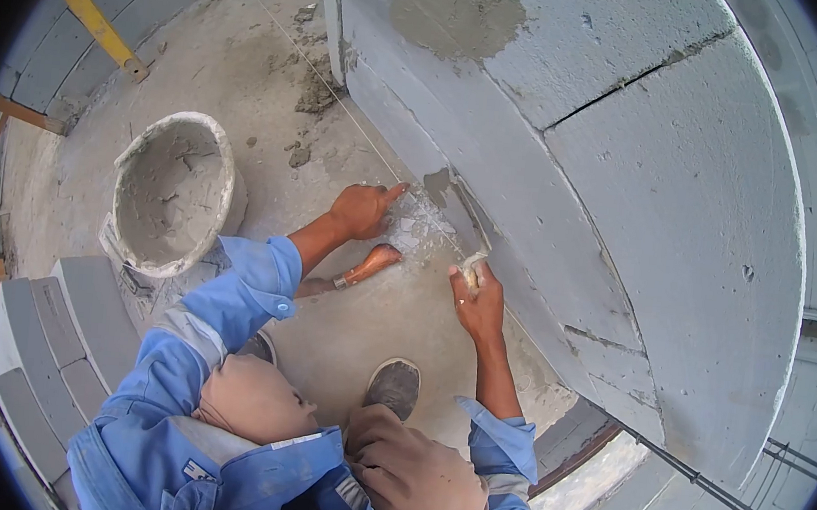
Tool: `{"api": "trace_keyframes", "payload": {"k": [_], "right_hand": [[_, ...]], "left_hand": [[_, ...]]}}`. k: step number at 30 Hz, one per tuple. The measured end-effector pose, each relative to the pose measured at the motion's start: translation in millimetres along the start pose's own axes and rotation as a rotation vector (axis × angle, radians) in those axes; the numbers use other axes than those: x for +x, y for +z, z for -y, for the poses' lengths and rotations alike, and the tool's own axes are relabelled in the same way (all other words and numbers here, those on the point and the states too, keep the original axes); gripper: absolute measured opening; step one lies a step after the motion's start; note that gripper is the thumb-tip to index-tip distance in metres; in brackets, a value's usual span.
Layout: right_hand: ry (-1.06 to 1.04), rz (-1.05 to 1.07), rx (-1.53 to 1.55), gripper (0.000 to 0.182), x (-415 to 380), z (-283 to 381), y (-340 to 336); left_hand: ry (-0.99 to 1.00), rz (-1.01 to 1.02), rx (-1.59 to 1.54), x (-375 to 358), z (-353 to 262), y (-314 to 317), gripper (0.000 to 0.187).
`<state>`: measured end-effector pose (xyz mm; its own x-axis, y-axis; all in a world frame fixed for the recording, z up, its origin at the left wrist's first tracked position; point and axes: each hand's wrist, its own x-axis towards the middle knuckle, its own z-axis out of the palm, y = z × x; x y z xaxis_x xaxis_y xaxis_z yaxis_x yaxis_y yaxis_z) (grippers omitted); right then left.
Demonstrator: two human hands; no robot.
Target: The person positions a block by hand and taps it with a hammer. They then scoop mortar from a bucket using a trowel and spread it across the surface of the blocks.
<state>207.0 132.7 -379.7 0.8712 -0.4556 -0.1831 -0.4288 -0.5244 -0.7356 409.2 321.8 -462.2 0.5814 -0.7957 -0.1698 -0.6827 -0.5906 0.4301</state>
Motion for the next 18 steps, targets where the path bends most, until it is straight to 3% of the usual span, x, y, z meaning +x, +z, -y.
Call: {"api": "trace_keyframes", "payload": {"k": [5,13,18], "right_hand": [[-0.061,-0.003,0.002,0.033,-1.7,-0.7,-0.6],[0.055,0.223,-0.353,0.041,31.4,-30.3,26.5],[0.066,0.2,-0.316,0.04,33.2,-44.8,40.9]], "left_hand": [[-0.013,0.004,0.002,3.2,-3.3,-1.5,0.073],[-0.004,-0.002,0.007,-0.7,-2.7,-0.3,0.074],[-0.038,0.017,-0.014,0.4,-8.1,3.9,0.076]]}}
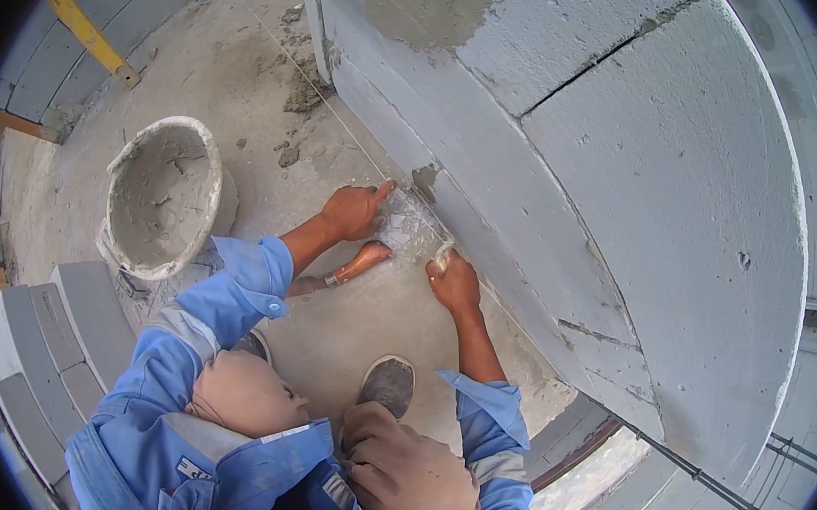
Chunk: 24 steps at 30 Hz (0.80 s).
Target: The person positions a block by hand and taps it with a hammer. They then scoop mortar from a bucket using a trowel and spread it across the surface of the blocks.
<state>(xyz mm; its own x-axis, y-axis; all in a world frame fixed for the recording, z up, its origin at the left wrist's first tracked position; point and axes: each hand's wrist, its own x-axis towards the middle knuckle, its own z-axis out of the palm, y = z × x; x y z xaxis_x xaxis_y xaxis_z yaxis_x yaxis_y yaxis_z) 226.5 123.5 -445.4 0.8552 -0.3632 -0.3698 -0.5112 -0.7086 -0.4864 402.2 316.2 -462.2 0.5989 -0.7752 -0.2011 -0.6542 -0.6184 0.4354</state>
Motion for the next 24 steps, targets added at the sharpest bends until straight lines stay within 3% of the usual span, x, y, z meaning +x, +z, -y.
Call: {"api": "trace_keyframes", "payload": {"k": [8,16,18,21,24], "right_hand": [[0.018,-0.113,-0.005,0.041,-10.5,7.3,3.0],[-0.066,-0.2,0.309,0.033,-42.1,43.2,-49.6],[-0.125,-0.248,0.307,0.033,-42.0,43.8,-47.4],[-0.121,-0.113,0.245,0.034,-31.6,45.0,-32.2],[-0.17,-0.127,0.145,0.036,-1.8,32.9,3.1]], "left_hand": [[0.014,0.006,-0.005,-4.2,3.4,-1.0,0.08],[0.029,0.0,-0.007,-3.1,3.0,-12.8,0.078],[0.06,-0.022,0.013,0.9,5.3,-11.3,0.078],[0.037,0.008,0.009,1.7,4.4,-7.0,0.078],[0.014,0.03,0.014,0.4,2.8,-4.2,0.077]]}}
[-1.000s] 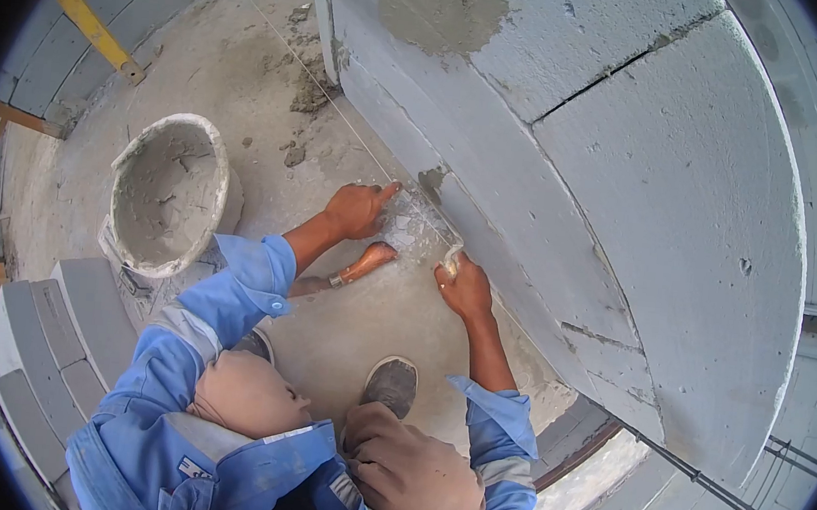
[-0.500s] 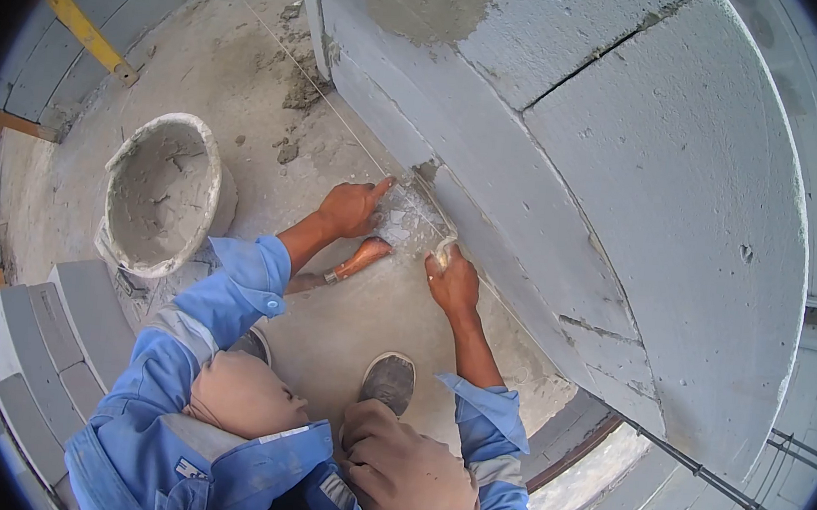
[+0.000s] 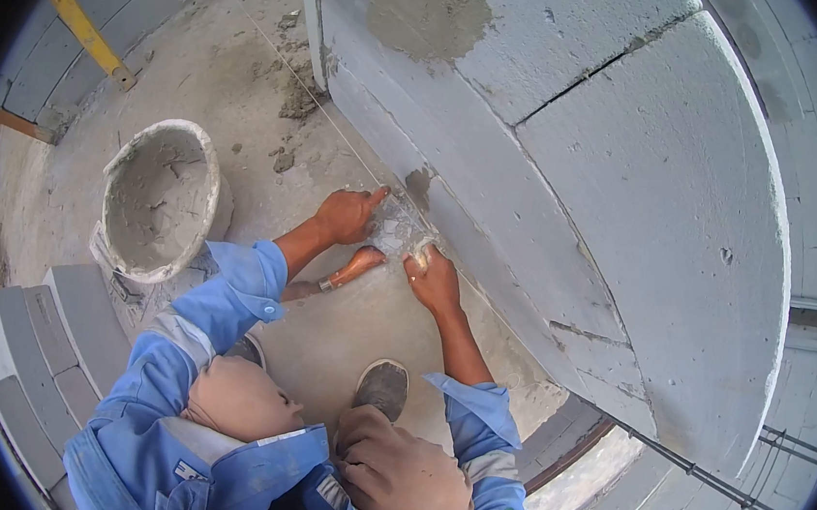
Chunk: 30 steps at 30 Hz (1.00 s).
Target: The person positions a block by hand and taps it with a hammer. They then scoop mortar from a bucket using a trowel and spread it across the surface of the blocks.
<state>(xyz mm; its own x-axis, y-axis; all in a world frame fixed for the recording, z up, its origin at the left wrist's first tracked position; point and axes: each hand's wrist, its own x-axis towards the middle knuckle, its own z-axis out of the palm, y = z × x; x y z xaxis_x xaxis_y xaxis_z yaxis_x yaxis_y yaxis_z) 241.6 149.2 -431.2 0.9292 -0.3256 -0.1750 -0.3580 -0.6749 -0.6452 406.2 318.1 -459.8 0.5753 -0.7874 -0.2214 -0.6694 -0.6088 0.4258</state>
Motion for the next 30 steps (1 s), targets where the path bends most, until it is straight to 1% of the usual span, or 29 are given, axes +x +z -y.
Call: {"api": "trace_keyframes", "payload": {"k": [3,7,9,10,12,13,14,16,17,18,20,21,23,25,27,28,30], "right_hand": [[0.06,-0.016,-0.052,0.038,10.4,-11.7,3.2],[0.129,-0.051,-0.122,0.038,-11.8,-6.1,-17.9],[0.076,-0.159,0.007,0.035,-25.5,-0.2,-32.7],[0.081,-0.163,0.012,0.035,-32.3,4.2,-43.4],[0.091,-0.165,0.168,0.031,-47.4,12.8,-69.6],[0.007,-0.205,0.235,0.025,-53.9,11.8,-76.7],[0.009,-0.209,0.236,0.025,-61.1,11.6,-84.0],[0.088,-0.198,0.375,0.027,-73.7,12.3,-93.3],[0.066,-0.213,0.413,0.025,-78.8,11.3,-92.6],[0.067,-0.219,0.413,0.025,-80.5,9.7,-90.7],[0.051,-0.106,0.336,0.025,-81.0,2.5,-85.1],[0.055,-0.114,0.337,0.025,-77.2,-3.2,-81.2],[0.195,-0.047,0.427,0.023,-70.0,-14.4,-74.0],[0.239,-0.048,0.497,0.022,-81.4,-32.4,-90.6],[0.307,-0.055,0.587,0.021,-97.0,-51.7,-112.5],[0.34,-0.061,0.606,0.02,-113.7,-57.0,-121.4],[0.386,-0.113,0.604,0.021,-145.8,-57.6,-133.6]], "left_hand": [[-0.002,0.005,0.009,-2.7,1.0,-1.8,0.077],[0.042,-0.005,0.004,-1.1,3.3,-2.9,0.078],[0.012,0.013,-0.027,-0.3,2.4,-2.0,0.08],[0.017,0.018,-0.023,-1.2,1.9,-2.6,0.08],[0.007,0.014,-0.004,-1.7,-0.9,-5.7,0.082],[0.013,0.017,-0.001,-2.6,-1.6,-7.9,0.082],[0.028,0.009,-0.003,-3.3,-0.4,-10.3,0.084],[0.038,-0.002,-0.004,-4.8,2.4,-15.4,0.085],[0.036,0.014,0.01,-4.9,2.9,-16.1,0.086],[0.04,0.029,0.024,-4.1,1.9,-16.8,0.087],[0.052,0.016,0.034,-1.4,0.1,-17.3,0.088],[0.051,0.01,0.041,-1.5,-1.9,-16.8,0.089],[0.044,0.027,0.052,2.3,-5.5,-19.3,0.089],[0.03,0.039,0.068,-2.1,-7.6,-24.5,0.09],[0.087,-0.1,-0.008,-16.8,-1.9,-30.7,0.089],[0.091,-0.098,-0.003,-28.4,-0.6,-39.0,0.089],[0.105,-0.156,-0.191,-66.0,-7.5,-67.1,0.081]]}}
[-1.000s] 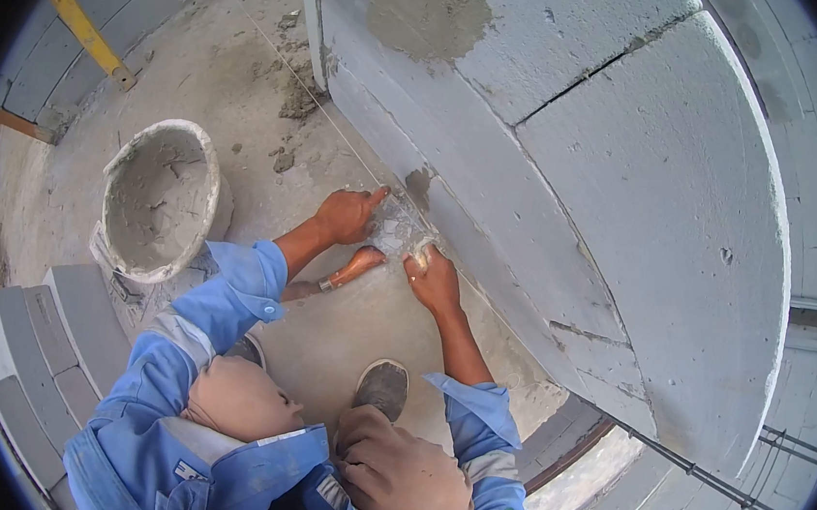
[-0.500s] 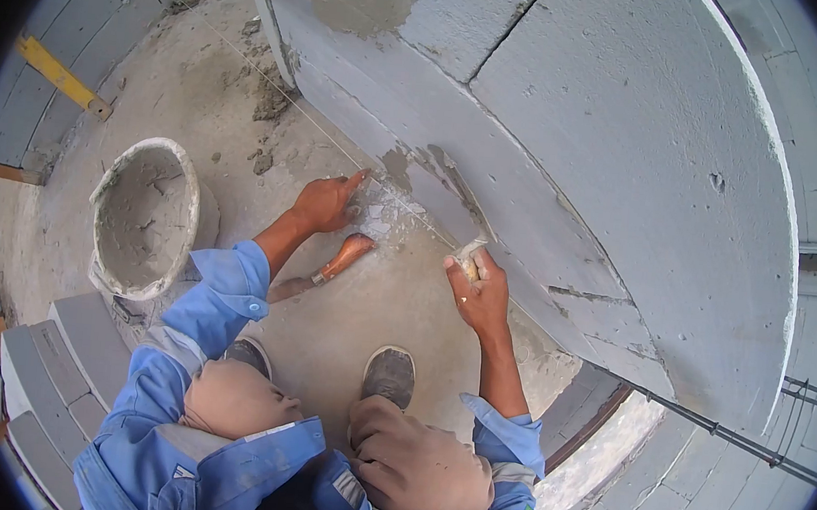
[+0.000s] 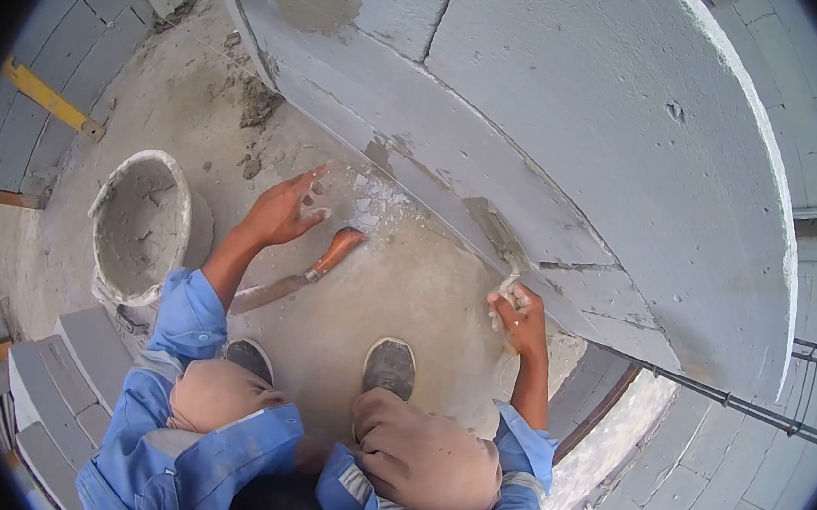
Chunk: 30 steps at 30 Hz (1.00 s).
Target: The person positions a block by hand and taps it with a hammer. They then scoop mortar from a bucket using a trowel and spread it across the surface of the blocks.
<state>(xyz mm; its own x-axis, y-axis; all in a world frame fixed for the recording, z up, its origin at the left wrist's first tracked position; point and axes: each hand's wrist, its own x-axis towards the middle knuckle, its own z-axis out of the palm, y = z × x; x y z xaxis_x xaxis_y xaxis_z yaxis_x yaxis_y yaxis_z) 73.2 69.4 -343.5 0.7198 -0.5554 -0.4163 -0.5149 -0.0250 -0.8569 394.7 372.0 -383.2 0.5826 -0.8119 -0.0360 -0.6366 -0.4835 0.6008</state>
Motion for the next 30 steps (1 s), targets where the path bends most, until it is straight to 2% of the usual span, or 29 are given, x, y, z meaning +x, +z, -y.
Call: {"api": "trace_keyframes", "payload": {"k": [2,4,6,8,10,12,13,14,15,16,17,18,19,21,24,27,30], "right_hand": [[0.007,-0.08,0.041,0.02,-24.1,-21.2,-4.9],[-0.023,-0.094,0.032,0.02,-39.3,-36.0,6.3],[-0.051,-0.118,0.033,0.021,-41.4,-36.6,23.3],[-0.112,-0.013,-0.255,0.021,-27.9,-19.7,43.2],[-0.242,0.09,-0.316,0.023,-12.9,4.5,74.3],[-0.4,0.002,-0.318,0.025,-8.5,23.6,112.5],[-0.482,0.076,-0.407,0.022,-4.0,25.8,124.5],[-0.514,0.142,-0.398,0.022,-0.4,35.7,140.9],[-0.605,0.212,-0.488,0.021,0.3,48.3,154.8],[-0.694,0.263,-0.582,0.021,-0.5,61.1,164.7],[-0.713,0.278,-0.581,0.021,-1.3,75.1,174.7],[-0.847,0.353,-0.649,0.022,0.5,91.8,188.1],[-0.975,0.419,-0.717,0.023,2.9,108.1,201.7],[-1.006,0.484,-0.87,0.023,6.7,137.1,224.5],[-0.931,0.548,-1.165,0.022,11.4,175.3,272.6],[-0.9,0.584,-1.387,0.021,25.8,193.5,332.1],[-0.922,0.534,-1.303,0.021,47.3,179.2,381.6]], "left_hand": [[-0.069,-0.038,-0.273,-35.0,-27.7,-43.5,0.071],[-0.143,-0.181,-0.523,-76.3,-35.4,-78.3,0.063],[-0.232,-0.513,-0.612,-114.7,-23.2,-105.1,0.054],[-0.333,-0.798,-0.41,-146.5,10.5,-135.8,0.053],[-0.555,-0.919,0.015,-182.4,54.7,-171.9,0.051],[-0.742,-0.836,0.718,-234.0,125.7,-192.8,0.055],[-0.919,-0.789,0.705,-256.9,158.2,-196.1,0.064],[-1.186,-0.606,0.565,-277.9,195.3,-197.7,0.071],[-1.228,-0.626,0.052,-288.4,203.6,-194.8,0.073],[-1.19,-0.628,-0.469,-283.7,203.9,-190.0,0.076],[-1.12,-0.65,-0.542,-282.0,199.7,-185.7,0.073],[-1.039,-0.664,-0.612,-277.5,196.1,-182.4,0.07],[-1.034,-0.672,-0.609,-270.6,186.2,-179.3,0.07],[-0.689,-0.801,-0.629,-260.9,153.4,-164.7,0.058],[-0.639,-0.788,-0.593,-239.9,107.4,-161.2,0.051],[-0.578,-0.79,-0.606,-225.9,85.3,-149.2,0.051],[-0.511,-0.768,-0.568,-209.9,54.1,-137.7,0.047]]}}
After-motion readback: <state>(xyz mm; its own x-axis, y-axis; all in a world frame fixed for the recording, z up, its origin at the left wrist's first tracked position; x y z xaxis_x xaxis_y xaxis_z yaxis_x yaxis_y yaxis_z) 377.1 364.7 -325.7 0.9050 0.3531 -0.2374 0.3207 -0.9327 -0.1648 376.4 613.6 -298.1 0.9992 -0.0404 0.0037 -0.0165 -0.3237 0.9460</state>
